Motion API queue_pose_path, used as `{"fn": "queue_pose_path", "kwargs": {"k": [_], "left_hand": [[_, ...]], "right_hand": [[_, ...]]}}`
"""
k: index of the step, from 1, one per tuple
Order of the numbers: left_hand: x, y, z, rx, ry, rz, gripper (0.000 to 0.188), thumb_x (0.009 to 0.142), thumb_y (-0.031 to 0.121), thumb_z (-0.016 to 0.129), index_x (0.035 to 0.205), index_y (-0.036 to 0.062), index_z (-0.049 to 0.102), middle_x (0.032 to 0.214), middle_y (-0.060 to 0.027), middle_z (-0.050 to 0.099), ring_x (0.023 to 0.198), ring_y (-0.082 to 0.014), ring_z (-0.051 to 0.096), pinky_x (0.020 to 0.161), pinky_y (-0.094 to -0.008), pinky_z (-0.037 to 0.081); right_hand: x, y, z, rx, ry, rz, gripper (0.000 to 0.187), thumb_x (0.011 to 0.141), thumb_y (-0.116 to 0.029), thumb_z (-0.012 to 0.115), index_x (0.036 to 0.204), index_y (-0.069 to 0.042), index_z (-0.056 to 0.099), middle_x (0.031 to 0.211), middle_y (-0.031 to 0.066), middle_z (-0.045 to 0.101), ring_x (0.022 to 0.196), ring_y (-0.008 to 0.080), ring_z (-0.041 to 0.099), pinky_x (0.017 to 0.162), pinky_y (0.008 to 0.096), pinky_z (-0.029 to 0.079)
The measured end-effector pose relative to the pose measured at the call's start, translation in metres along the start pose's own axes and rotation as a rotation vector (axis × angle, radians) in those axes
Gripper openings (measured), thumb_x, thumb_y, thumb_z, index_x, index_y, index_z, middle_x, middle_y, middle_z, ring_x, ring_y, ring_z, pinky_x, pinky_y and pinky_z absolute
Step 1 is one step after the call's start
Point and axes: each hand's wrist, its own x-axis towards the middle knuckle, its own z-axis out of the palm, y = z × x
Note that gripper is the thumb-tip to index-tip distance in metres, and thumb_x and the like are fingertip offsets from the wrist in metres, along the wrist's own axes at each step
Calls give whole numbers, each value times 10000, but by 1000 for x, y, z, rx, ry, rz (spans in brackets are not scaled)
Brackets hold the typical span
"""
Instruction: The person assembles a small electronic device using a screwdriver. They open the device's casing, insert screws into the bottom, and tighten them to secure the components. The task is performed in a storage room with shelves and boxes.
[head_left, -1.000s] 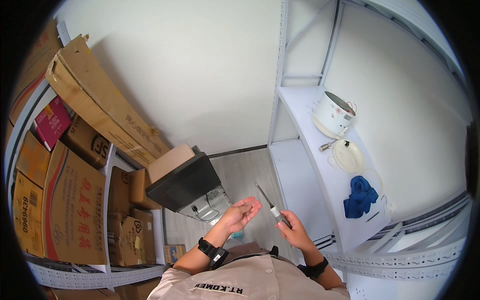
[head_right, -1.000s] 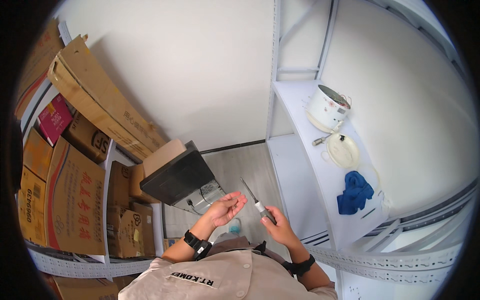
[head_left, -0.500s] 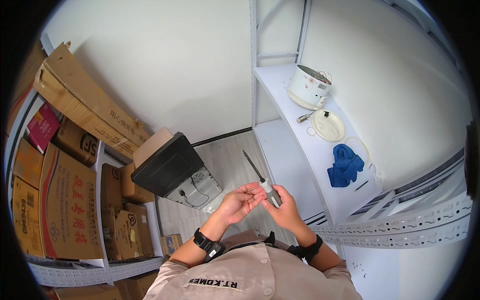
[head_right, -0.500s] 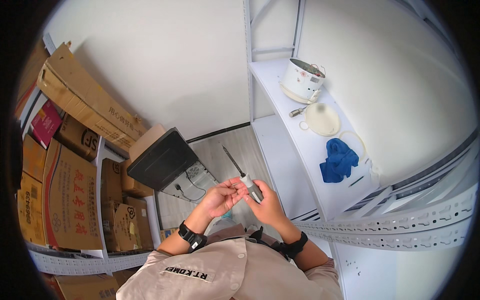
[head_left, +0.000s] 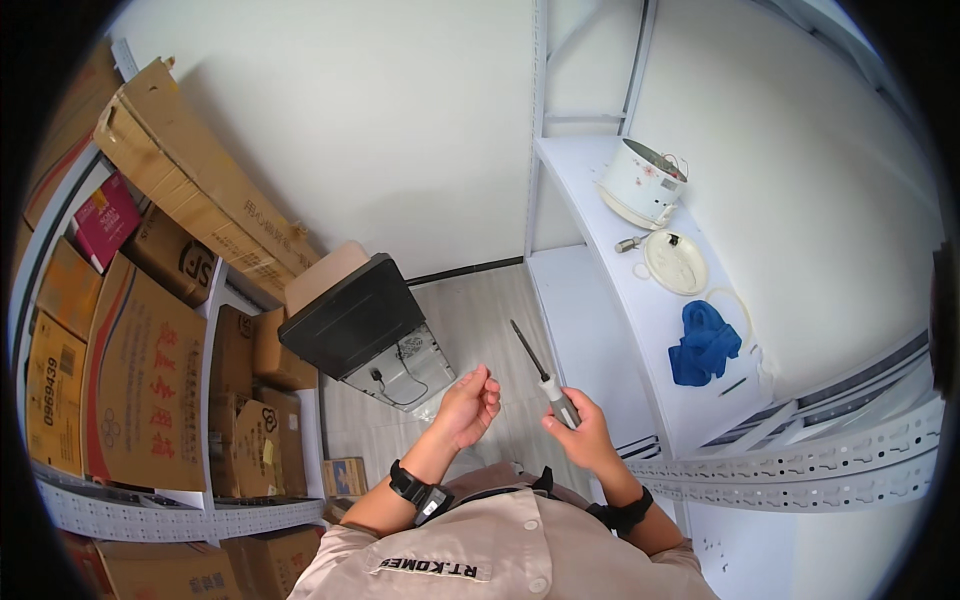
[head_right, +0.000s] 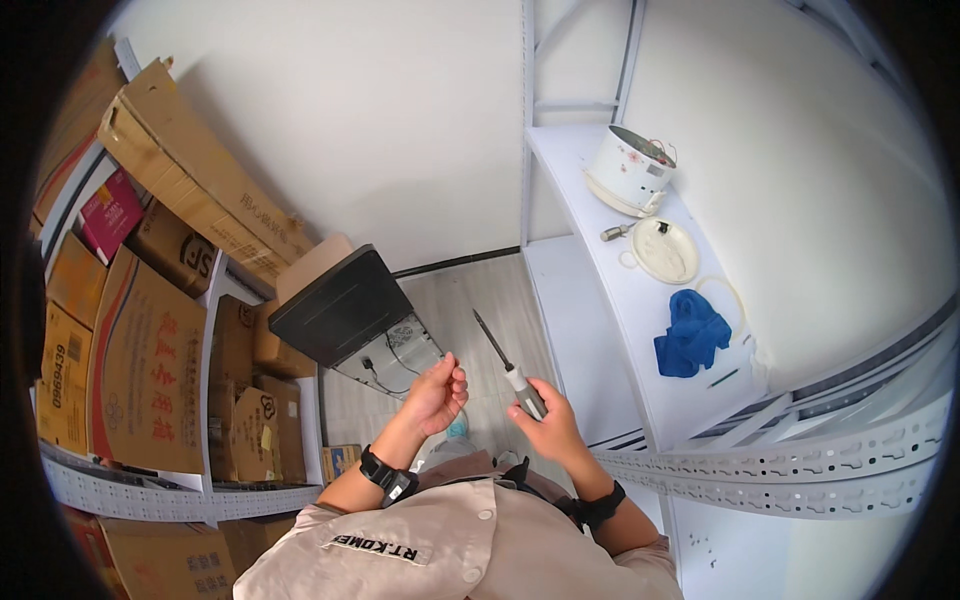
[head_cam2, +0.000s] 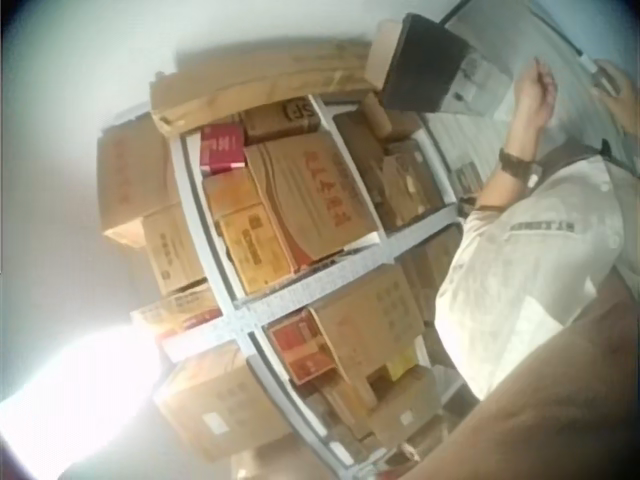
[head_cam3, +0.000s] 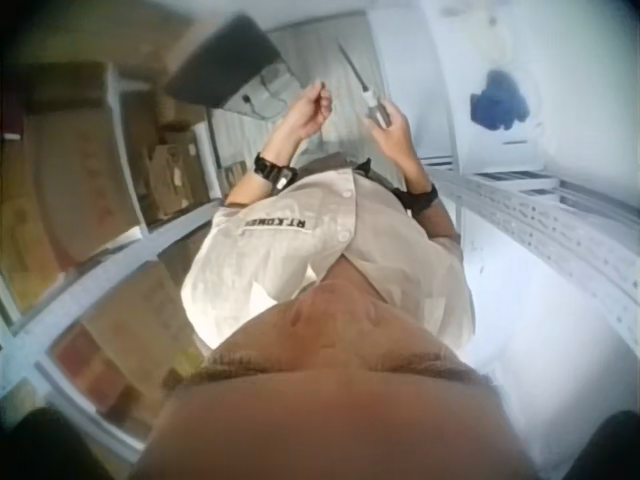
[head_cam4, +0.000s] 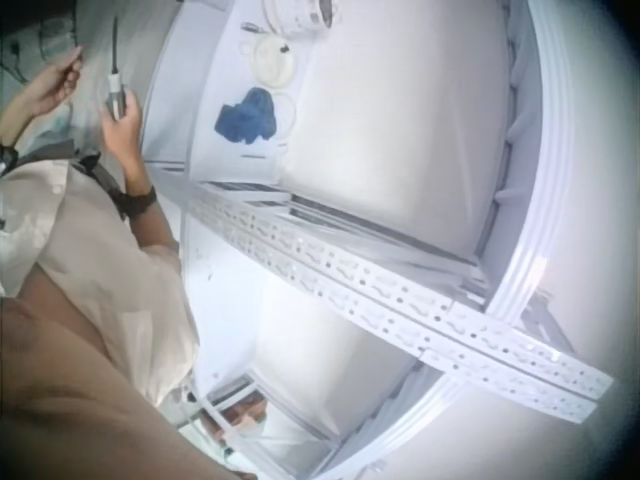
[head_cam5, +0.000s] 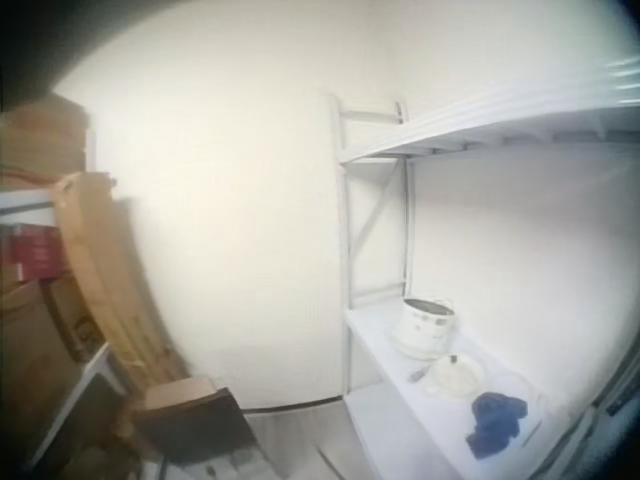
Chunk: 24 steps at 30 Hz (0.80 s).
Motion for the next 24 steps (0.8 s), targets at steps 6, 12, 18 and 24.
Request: {"fn": "queue_pose_path", "kwargs": {"k": [6,12,18,24], "left_hand": [[-6,5,-1,-51,-96,55,235,959,337,536,840,135,529,690,35,556,567,-73,443,523,-206,385],[-5,7,0,-115,-140,151,169,949,273,566,945,104,578,761,31,576,614,-68,472,551,-194,398],[-8,10,4,-86,-142,166,131,943,139,568,1045,60,596,877,-17,617,720,-81,554,616,-196,447],[-9,11,5,-46,-192,171,147,935,97,567,1073,55,597,909,-37,620,737,-97,556,619,-205,447]], "right_hand": [[-6,7,-4,-24,-67,-36,387,814,-84,694,1155,19,545,880,29,623,814,100,578,757,263,474],[-11,-2,-11,-26,-153,-38,373,820,-39,669,1159,31,532,899,24,614,839,97,566,765,266,470],[-15,4,-15,-20,-151,-30,384,822,-42,672,1170,36,528,903,27,612,841,96,565,768,265,469],[-18,5,-20,-57,-161,-28,405,818,-41,680,1187,34,528,911,30,617,836,98,567,761,265,469]]}}
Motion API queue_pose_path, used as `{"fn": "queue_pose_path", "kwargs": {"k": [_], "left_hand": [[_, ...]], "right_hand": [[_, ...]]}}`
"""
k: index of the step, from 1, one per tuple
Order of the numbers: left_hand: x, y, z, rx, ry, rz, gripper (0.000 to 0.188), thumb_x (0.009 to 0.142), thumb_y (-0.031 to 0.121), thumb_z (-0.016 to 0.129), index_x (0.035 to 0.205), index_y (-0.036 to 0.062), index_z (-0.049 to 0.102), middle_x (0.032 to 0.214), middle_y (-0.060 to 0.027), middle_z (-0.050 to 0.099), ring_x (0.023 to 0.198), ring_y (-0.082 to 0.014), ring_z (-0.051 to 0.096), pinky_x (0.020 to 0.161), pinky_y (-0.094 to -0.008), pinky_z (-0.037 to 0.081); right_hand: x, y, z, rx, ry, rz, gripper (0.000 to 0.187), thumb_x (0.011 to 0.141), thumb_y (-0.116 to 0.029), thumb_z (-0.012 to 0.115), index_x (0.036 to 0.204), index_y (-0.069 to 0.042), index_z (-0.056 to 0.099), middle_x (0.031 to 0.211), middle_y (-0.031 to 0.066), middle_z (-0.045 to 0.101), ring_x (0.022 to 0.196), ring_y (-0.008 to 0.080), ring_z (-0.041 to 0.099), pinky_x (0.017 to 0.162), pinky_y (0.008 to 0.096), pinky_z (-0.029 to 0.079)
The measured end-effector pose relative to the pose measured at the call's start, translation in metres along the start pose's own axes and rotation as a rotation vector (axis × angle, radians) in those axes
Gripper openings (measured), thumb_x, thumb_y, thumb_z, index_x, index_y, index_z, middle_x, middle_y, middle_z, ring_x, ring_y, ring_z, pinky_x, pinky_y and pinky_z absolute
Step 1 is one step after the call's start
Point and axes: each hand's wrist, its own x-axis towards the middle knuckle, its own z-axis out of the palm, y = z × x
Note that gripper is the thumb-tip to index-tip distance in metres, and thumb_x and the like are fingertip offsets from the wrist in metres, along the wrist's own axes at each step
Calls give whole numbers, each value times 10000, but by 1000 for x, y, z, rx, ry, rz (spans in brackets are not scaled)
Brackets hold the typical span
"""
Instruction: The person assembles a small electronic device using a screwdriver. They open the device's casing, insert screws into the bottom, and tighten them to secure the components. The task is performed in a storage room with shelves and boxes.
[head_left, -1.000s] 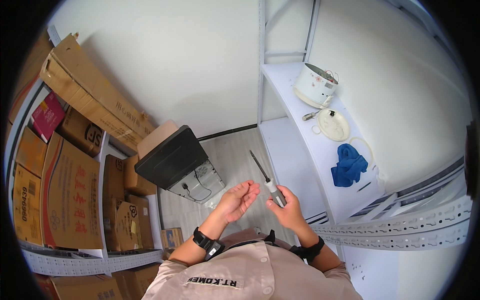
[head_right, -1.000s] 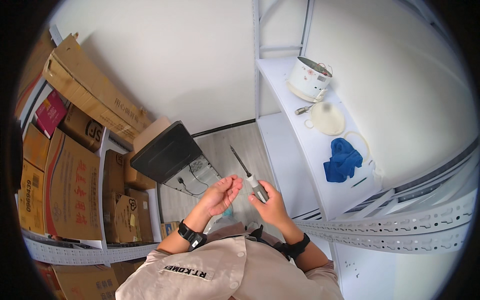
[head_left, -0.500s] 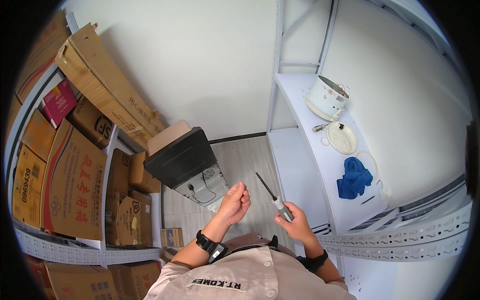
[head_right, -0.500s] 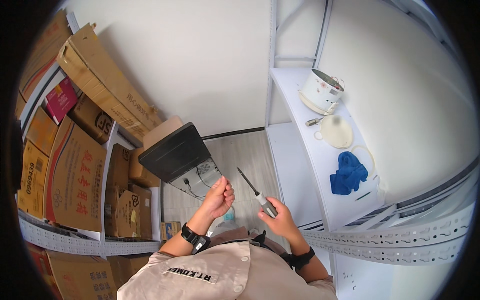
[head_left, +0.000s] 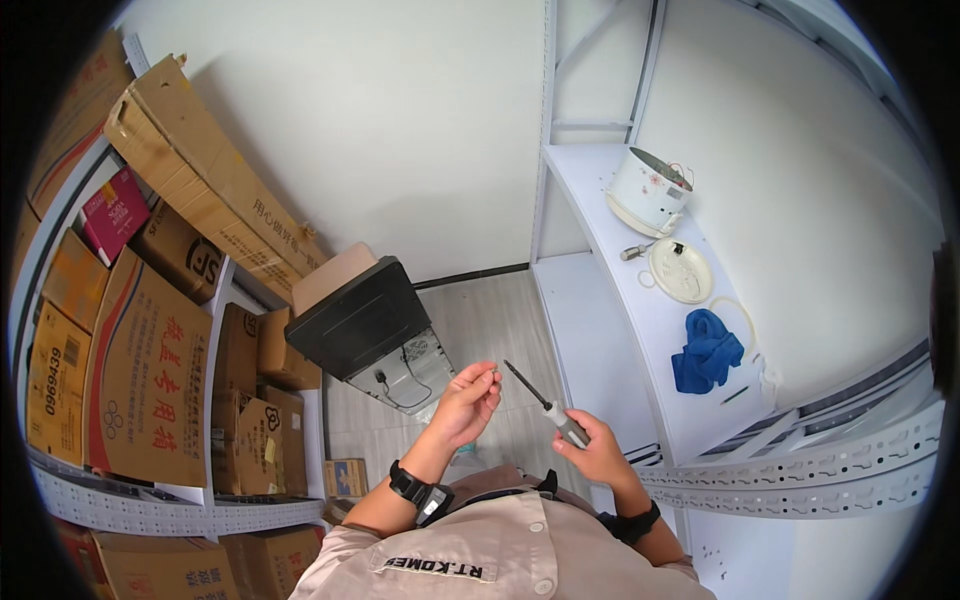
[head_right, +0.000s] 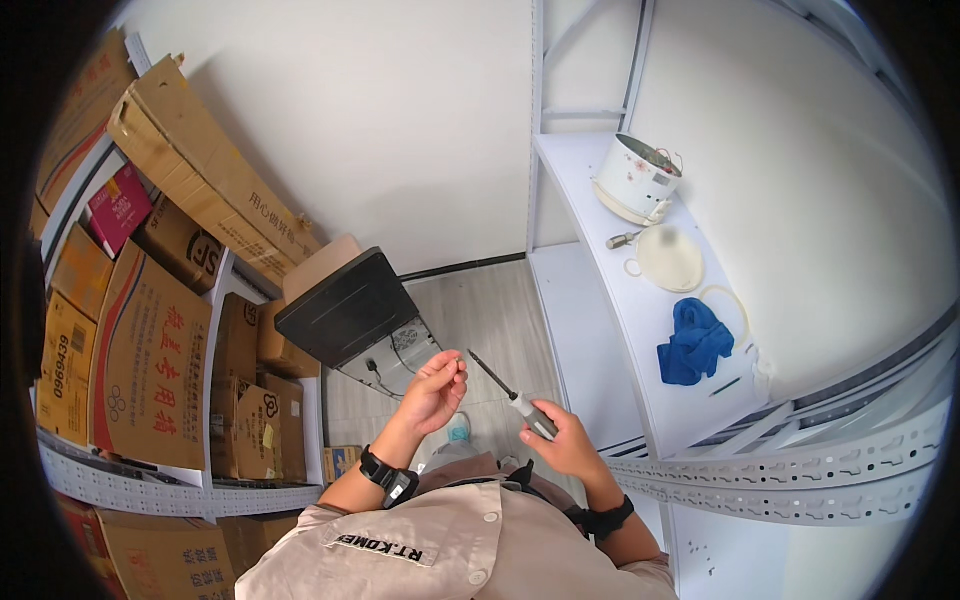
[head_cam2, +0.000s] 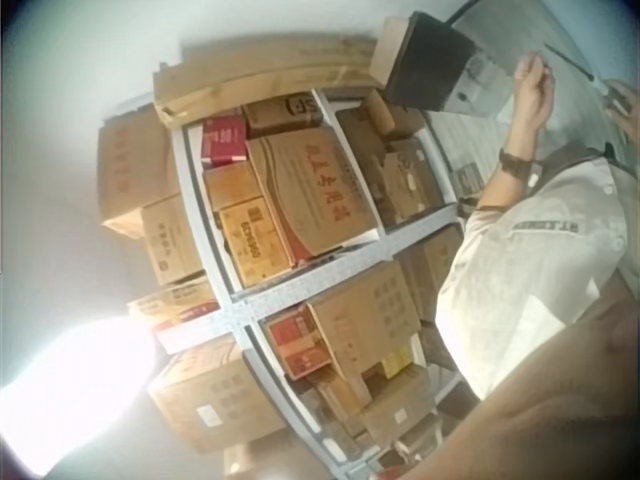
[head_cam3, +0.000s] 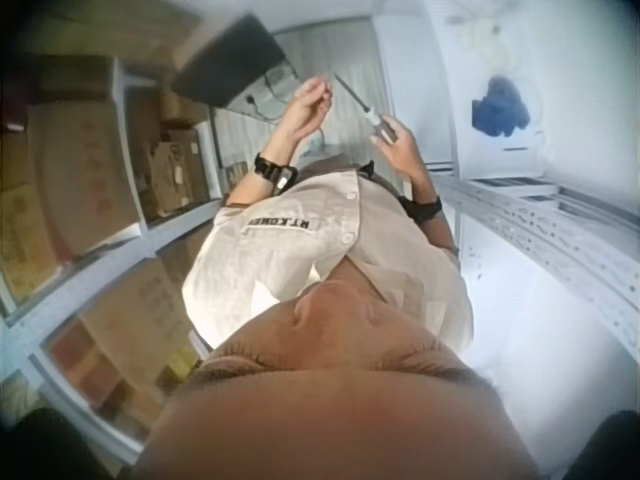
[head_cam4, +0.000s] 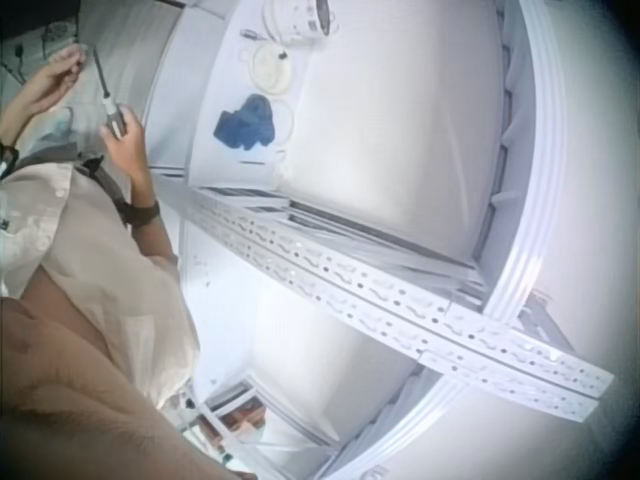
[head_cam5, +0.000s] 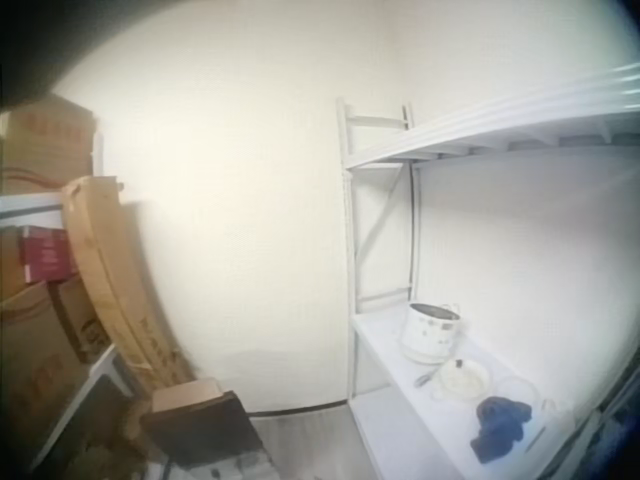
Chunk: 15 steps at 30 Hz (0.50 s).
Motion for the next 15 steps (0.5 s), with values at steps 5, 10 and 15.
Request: {"fn": "queue_pose_path", "kwargs": {"k": [5,10,15], "left_hand": [[0,1,3,17,-29,-3,113,943,120,563,1038,63,588,872,-24,601,725,-94,529,607,-210,433],[0,2,0,95,-65,-4,99,953,149,554,1009,71,578,854,-12,589,713,-90,506,590,-212,408],[-2,6,-5,213,-93,18,103,955,177,557,989,80,568,837,-5,576,677,-79,457,568,-216,361]], "right_hand": [[-2,1,-3,-23,-41,3,414,816,-43,684,1194,31,531,897,30,624,828,97,568,755,266,470],[-2,2,-4,-51,-81,10,412,819,-62,688,1189,39,538,866,29,627,800,94,563,739,265,470],[-1,-4,-10,15,-172,94,431,817,-97,701,1198,35,549,866,18,628,791,92,562,734,264,471]]}}
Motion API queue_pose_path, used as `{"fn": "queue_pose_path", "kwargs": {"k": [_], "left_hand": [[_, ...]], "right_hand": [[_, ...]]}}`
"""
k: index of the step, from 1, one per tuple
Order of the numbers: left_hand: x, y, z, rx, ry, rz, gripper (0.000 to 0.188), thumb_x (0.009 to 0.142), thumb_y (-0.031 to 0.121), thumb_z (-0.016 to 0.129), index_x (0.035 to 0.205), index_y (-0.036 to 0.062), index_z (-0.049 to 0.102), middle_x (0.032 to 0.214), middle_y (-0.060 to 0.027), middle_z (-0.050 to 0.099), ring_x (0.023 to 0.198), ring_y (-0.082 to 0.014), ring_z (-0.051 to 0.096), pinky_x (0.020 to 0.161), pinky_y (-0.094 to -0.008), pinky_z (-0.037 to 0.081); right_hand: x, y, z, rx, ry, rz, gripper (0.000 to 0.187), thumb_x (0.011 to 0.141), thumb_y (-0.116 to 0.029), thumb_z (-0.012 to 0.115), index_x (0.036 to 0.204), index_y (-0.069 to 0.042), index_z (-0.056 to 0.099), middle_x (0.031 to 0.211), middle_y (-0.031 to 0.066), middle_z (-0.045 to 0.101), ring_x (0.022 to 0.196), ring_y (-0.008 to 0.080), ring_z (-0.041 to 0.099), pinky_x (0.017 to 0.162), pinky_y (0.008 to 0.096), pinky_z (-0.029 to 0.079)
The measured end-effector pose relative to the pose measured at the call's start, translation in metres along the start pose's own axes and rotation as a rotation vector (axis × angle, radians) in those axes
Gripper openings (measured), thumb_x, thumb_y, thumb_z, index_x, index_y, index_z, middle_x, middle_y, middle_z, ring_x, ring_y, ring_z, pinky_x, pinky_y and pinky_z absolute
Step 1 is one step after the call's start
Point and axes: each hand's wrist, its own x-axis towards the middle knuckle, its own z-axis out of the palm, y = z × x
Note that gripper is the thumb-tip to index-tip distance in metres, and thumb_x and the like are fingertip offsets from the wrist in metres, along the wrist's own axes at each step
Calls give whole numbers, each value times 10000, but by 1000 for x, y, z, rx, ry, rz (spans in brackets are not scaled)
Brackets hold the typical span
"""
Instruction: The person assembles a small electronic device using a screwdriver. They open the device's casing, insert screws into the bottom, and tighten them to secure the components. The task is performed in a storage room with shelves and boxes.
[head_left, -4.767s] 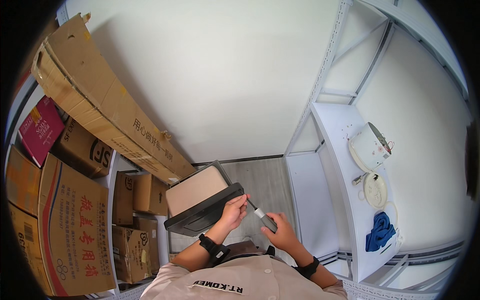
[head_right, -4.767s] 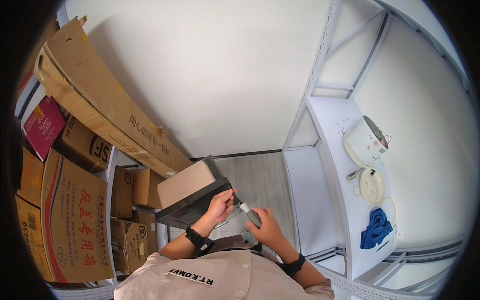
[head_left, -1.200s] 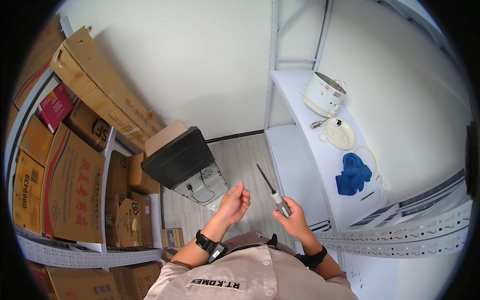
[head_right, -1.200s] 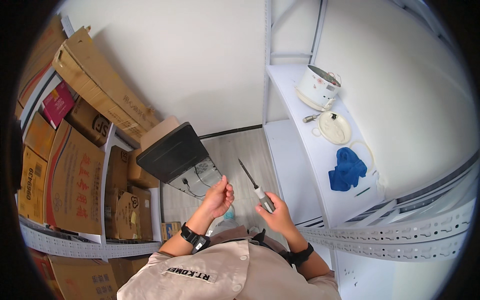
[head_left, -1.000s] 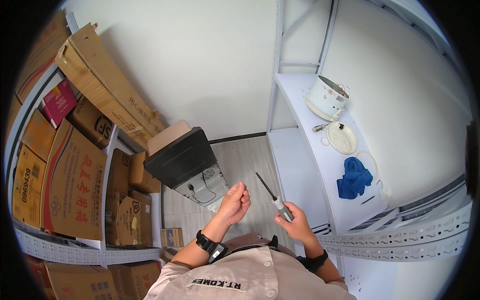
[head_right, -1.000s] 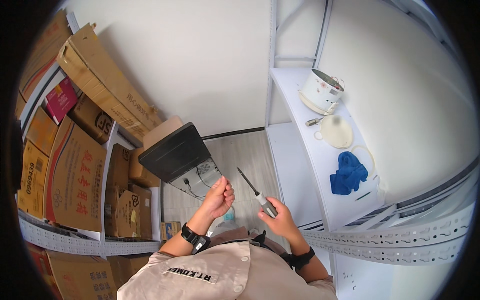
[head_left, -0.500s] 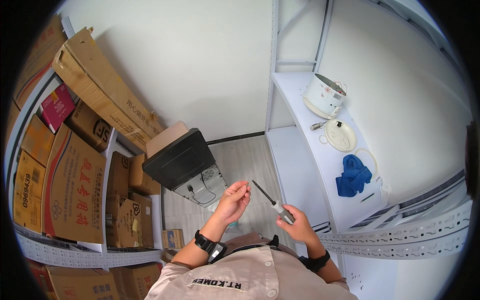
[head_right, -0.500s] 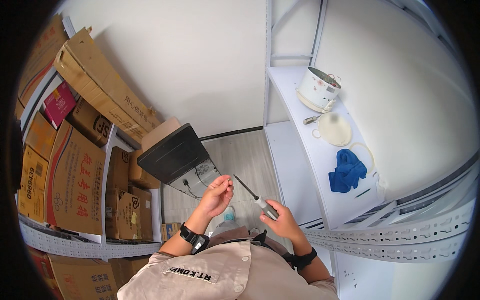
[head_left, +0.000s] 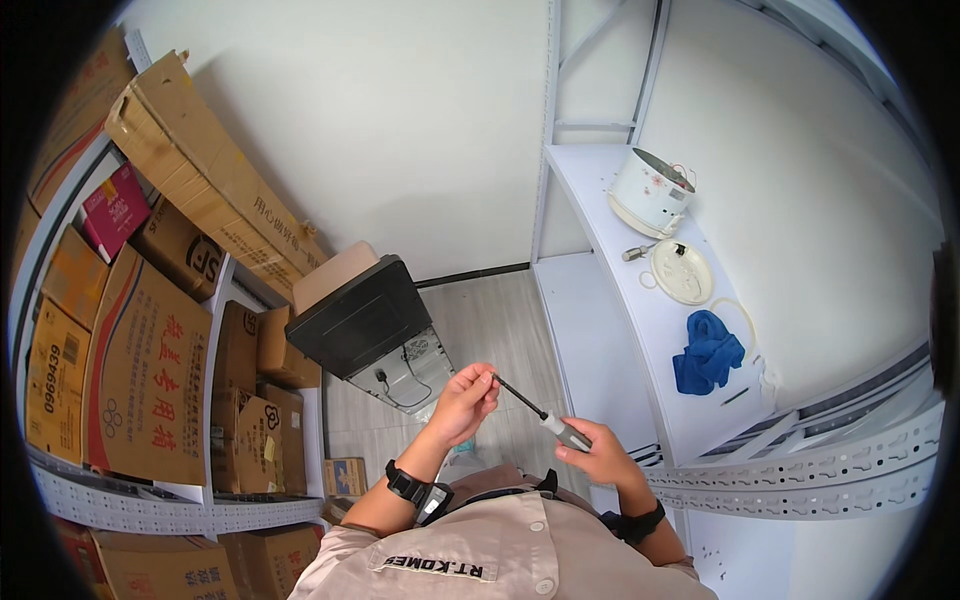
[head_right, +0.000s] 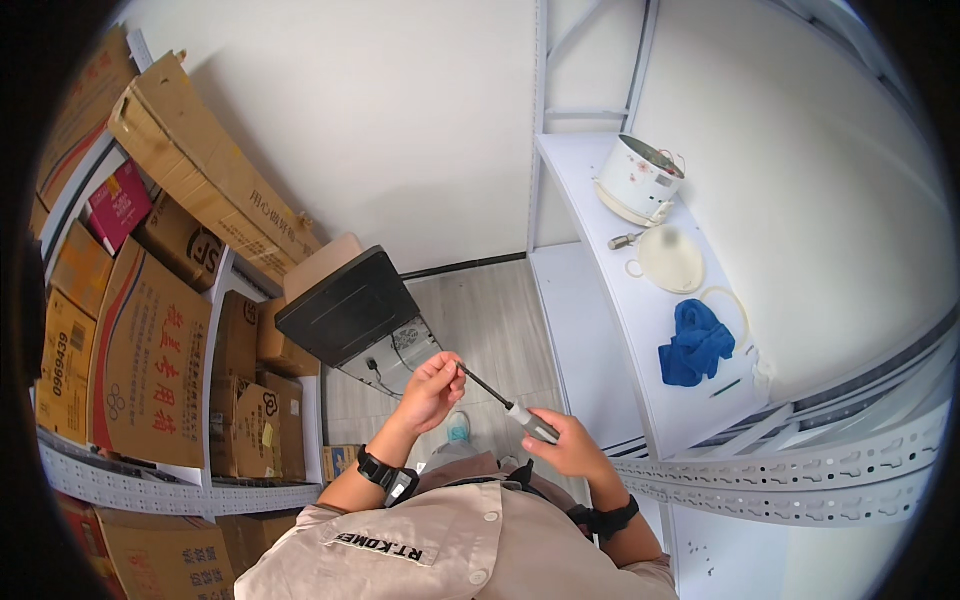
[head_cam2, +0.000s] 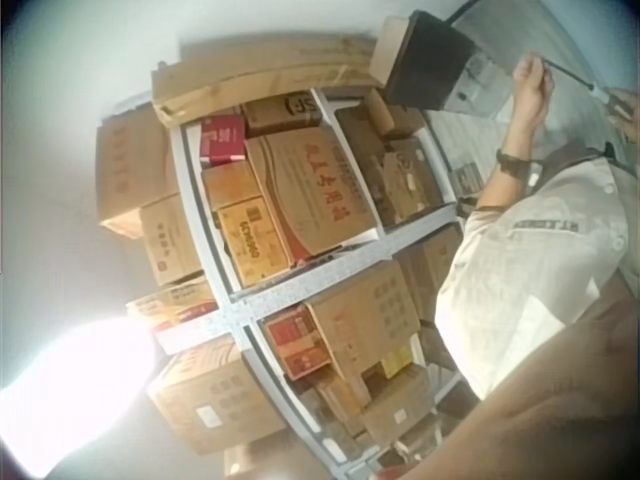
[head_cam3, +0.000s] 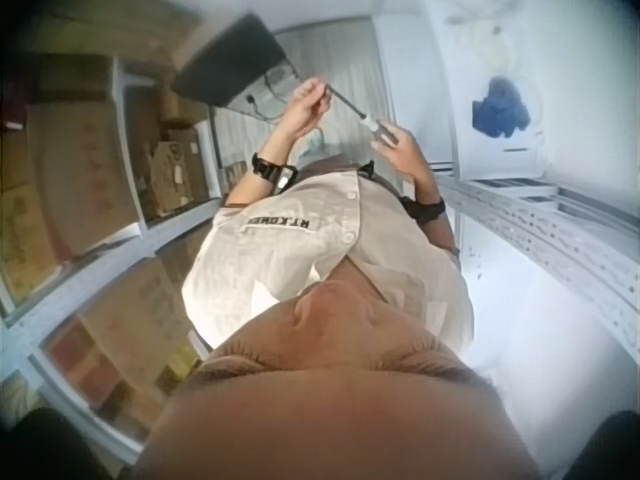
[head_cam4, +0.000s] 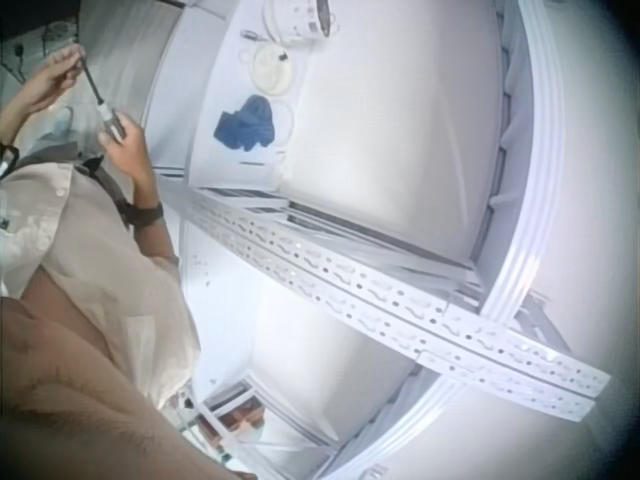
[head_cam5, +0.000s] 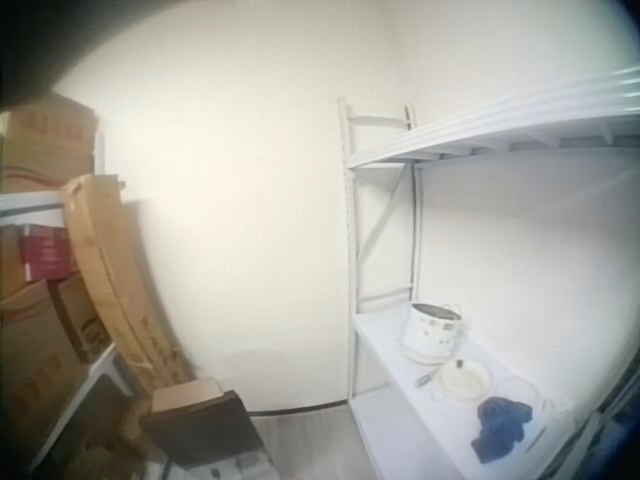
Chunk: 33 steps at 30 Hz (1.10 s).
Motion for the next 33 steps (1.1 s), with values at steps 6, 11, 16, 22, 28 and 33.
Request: {"fn": "queue_pose_path", "kwargs": {"k": [6,11,16,22,28,33], "left_hand": [[-5,0,-14,335,72,56,108,956,178,554,965,71,567,800,6,568,611,-58,401,543,-202,328],[-8,2,-21,532,62,94,108,957,164,548,956,61,580,807,16,577,613,-41,406,543,-192,335],[-13,4,-23,692,63,119,113,950,162,567,974,54,589,837,30,579,725,-33,491,636,-186,404],[-17,-3,-26,697,68,143,123,948,167,572,978,49,588,831,34,570,734,-33,499,645,-187,407],[-17,-8,-32,480,137,71,151,969,205,520,942,63,564,759,25,535,586,-50,413,517,-206,329],[-13,-16,-34,307,249,98,179,989,237,468,900,88,510,710,19,493,537,-65,378,481,-216,299]], "right_hand": [[-2,-13,-4,182,-47,152,470,821,-124,701,1240,4,530,1002,23,601,896,104,546,802,257,452],[1,-5,-5,92,3,-7,411,839,-97,670,1212,-16,518,943,33,586,779,71,541,637,228,451],[-1,-7,-7,36,33,7,361,809,-90,688,1141,-12,569,1009,46,605,901,119,564,800,278,466],[-3,-7,-6,-56,38,-19,311,820,-56,662,1112,6,574,968,41,609,880,101,568,764,266,479],[3,-12,1,93,-18,102,310,846,-93,643,1132,-5,561,959,59,615,688,78,542,579,233,452],[20,-1,14,319,-46,151,353,845,-105,648,1167,-33,523,965,44,595,630,72,512,522,219,406]]}}
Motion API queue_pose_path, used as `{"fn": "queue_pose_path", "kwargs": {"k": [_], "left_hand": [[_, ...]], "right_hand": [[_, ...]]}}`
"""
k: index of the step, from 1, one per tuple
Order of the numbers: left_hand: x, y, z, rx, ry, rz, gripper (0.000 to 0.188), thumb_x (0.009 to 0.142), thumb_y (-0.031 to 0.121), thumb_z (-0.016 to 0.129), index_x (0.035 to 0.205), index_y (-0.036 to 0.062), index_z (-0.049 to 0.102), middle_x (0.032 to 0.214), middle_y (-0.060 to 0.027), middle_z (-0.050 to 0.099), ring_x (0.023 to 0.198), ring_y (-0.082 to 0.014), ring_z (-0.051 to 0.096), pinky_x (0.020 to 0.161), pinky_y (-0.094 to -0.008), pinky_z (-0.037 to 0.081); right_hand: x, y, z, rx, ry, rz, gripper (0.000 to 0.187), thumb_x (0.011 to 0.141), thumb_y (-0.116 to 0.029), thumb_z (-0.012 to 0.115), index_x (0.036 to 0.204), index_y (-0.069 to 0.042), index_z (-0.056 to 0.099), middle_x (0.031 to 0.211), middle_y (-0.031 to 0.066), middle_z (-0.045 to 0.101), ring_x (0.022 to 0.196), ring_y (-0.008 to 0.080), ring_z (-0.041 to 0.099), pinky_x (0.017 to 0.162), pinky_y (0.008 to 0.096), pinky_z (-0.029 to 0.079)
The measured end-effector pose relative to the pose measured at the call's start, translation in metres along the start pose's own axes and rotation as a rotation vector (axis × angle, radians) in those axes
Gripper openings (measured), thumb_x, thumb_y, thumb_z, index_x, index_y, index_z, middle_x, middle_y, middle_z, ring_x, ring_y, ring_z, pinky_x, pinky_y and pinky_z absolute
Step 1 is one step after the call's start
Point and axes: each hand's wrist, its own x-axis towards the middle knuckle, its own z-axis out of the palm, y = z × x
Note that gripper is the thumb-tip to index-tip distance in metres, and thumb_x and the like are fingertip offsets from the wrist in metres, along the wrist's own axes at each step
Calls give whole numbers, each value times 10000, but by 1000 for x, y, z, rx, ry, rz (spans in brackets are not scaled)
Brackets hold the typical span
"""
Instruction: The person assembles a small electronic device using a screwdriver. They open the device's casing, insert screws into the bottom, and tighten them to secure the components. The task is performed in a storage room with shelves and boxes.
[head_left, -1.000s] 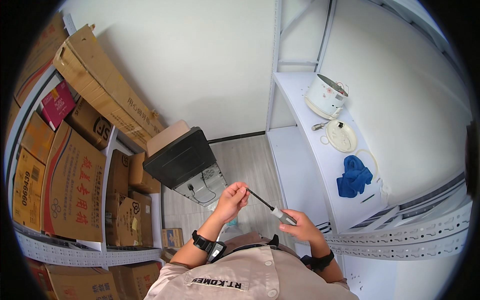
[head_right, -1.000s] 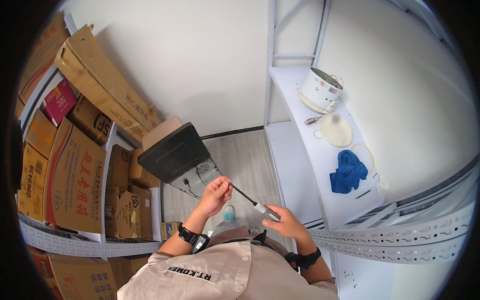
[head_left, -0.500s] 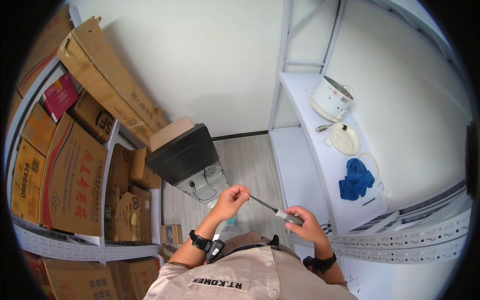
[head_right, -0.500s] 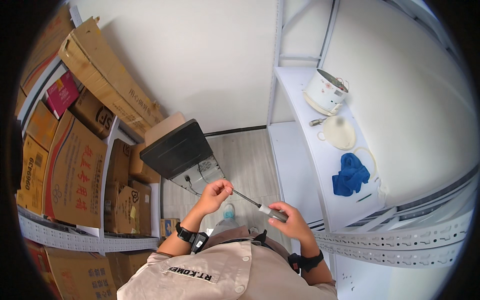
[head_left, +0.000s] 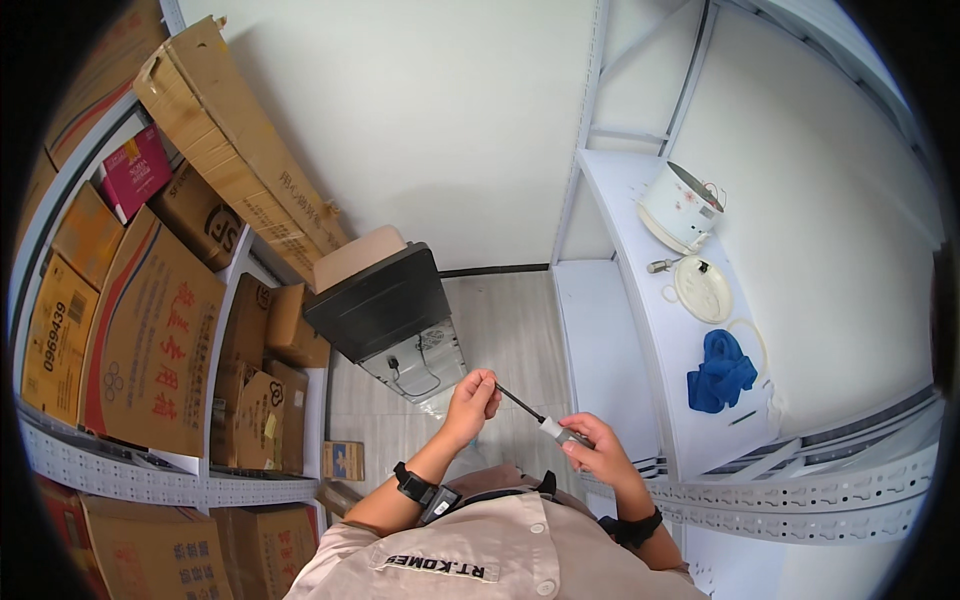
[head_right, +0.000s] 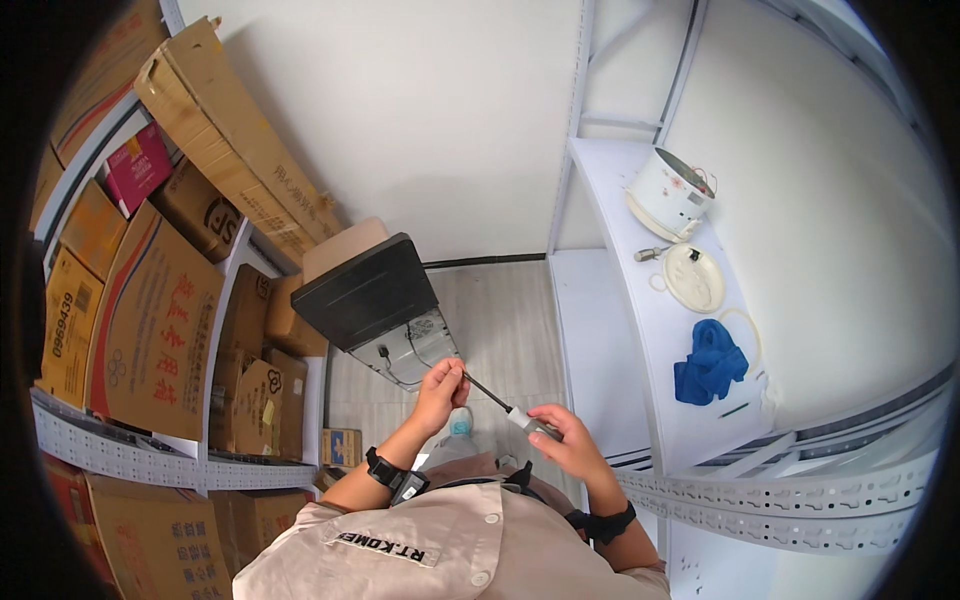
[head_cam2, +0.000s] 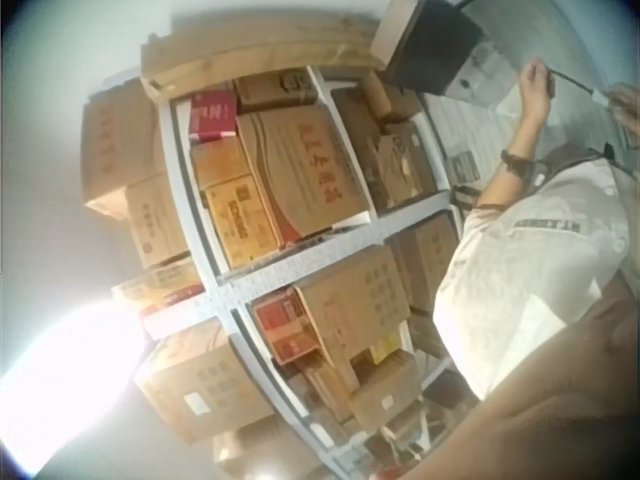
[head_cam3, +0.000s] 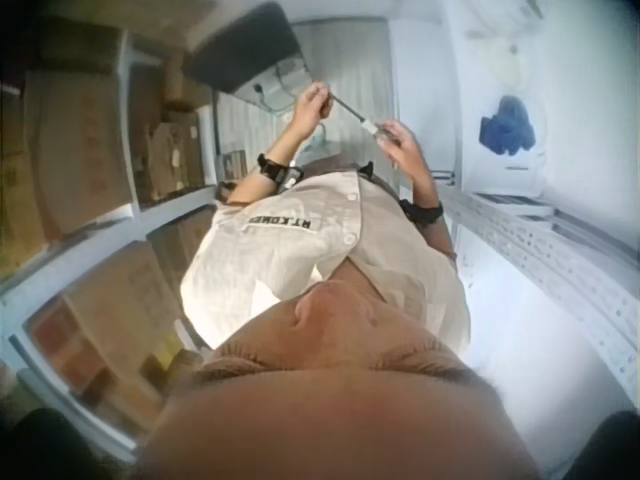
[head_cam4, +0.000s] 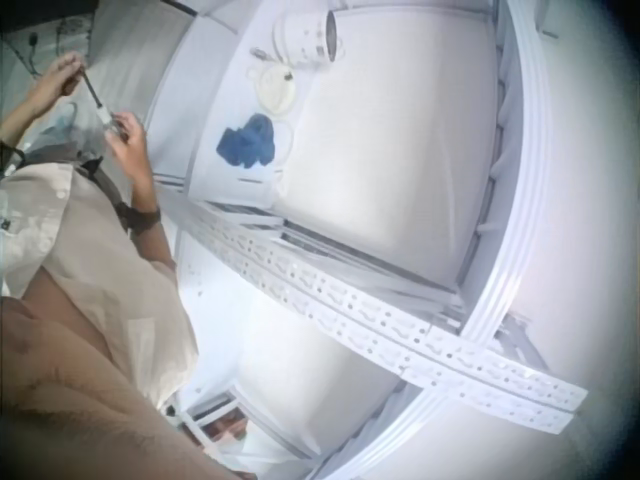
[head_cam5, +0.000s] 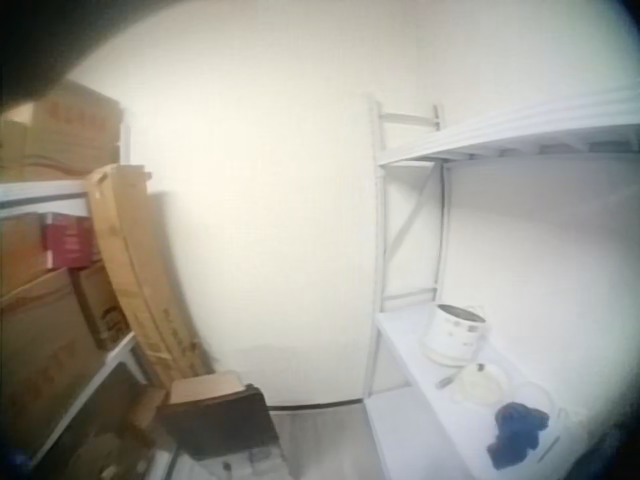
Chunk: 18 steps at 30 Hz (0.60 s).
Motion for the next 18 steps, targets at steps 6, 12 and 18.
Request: {"fn": "queue_pose_path", "kwargs": {"k": [6,12,18], "left_hand": [[8,-2,-22,-65,63,0,158,987,236,485,928,94,522,688,27,466,528,-71,364,476,-224,288],[36,-5,-50,-261,251,-87,140,977,225,506,960,92,547,683,34,458,532,-78,360,489,-224,295],[86,8,-81,-268,353,-123,127,950,223,565,928,99,577,645,56,443,506,-49,349,460,-213,279]], "right_hand": [[29,14,5,42,3,6,331,833,-65,631,1139,-42,507,979,36,560,651,76,532,542,219,413],[75,24,26,-47,-3,-48,327,837,-49,631,1143,-16,520,1015,47,569,705,94,572,618,238,463],[132,17,39,-51,29,73,355,875,-74,612,1212,-11,522,1043,65,582,779,129,633,615,246,480]]}}
